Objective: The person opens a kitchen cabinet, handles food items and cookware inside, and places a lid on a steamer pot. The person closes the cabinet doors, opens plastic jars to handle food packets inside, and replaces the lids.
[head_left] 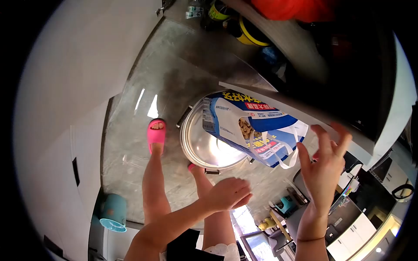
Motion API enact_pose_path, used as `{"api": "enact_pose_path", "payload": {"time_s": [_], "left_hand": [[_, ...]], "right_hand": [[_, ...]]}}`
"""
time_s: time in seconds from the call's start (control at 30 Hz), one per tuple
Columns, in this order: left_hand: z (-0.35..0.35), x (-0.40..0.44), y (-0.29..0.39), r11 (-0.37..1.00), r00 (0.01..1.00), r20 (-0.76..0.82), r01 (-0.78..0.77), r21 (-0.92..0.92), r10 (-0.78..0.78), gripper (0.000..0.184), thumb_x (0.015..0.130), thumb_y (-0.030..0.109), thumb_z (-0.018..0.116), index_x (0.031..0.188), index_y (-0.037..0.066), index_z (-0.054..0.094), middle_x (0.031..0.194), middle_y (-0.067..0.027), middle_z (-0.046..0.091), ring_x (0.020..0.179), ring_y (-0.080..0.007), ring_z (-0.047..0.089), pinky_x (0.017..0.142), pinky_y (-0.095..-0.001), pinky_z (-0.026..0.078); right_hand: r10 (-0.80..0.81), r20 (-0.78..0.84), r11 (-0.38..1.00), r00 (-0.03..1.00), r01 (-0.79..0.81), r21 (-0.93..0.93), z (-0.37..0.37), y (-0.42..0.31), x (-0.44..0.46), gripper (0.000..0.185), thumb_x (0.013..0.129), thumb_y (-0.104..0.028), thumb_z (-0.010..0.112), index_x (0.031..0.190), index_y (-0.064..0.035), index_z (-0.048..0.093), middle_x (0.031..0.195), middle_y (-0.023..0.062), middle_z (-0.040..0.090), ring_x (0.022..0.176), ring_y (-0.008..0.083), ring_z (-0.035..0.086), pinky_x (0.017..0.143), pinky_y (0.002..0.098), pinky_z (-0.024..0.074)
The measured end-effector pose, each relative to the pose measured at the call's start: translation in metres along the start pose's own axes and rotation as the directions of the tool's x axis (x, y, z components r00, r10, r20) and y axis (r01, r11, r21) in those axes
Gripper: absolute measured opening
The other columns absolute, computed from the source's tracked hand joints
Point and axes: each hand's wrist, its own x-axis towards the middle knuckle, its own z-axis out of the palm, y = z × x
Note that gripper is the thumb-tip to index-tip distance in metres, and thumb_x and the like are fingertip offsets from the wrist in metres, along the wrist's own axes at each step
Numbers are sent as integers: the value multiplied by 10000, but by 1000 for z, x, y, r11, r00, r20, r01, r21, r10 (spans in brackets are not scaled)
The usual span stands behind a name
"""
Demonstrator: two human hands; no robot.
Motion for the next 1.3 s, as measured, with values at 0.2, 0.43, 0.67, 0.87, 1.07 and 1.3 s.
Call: {"api": "enact_pose_path", "payload": {"time_s": [0.2,0.43,0.67,0.87,1.07,1.3], "left_hand": [[74,-116,-77,888,703,545,405,219,-456,102,686,122,617,593,83,605,644,-92,622,562,-279,620,506,-381,475],[47,-77,-90,774,559,548,546,322,-622,84,667,98,608,611,56,655,614,-112,643,594,-270,657,491,-386,498],[33,-63,-91,759,560,534,585,287,-634,116,717,97,579,659,58,671,686,-122,667,649,-272,674,526,-389,520],[24,-61,-100,747,523,560,590,306,-642,150,733,103,550,731,30,681,751,-153,676,712,-309,670,605,-428,527],[22,-68,-101,728,510,549,611,312,-662,178,745,137,548,746,17,679,770,-163,675,729,-316,668,630,-441,526],[27,-74,-107,707,500,537,643,295,-679,169,743,133,558,750,18,681,778,-168,675,727,-315,668,623,-435,528]], "right_hand": [[-79,-123,990,989,63,-129,18,5,-1,349,737,-216,746,1038,-90,622,1179,110,459,578,104,517,465,235,416],[-293,-216,869,932,165,-467,35,29,0,421,831,-503,588,1139,-218,617,1137,63,486,462,-35,346,364,115,263],[-135,-209,915,968,41,-401,36,19,-4,448,831,-312,666,1245,-184,555,1166,85,464,528,84,415,459,216,357],[-57,-178,964,982,7,-266,31,4,-3,461,796,-223,683,1223,-116,545,1147,106,431,562,126,470,443,275,387],[-107,-181,945,978,43,-324,28,4,-2,475,757,-196,717,1200,-129,557,1149,129,428,769,253,581,532,329,454],[126,-93,971,988,-142,-194,28,-1,-3,455,778,-209,697,1201,-121,557,1149,144,421,977,334,552,651,382,496]]}}
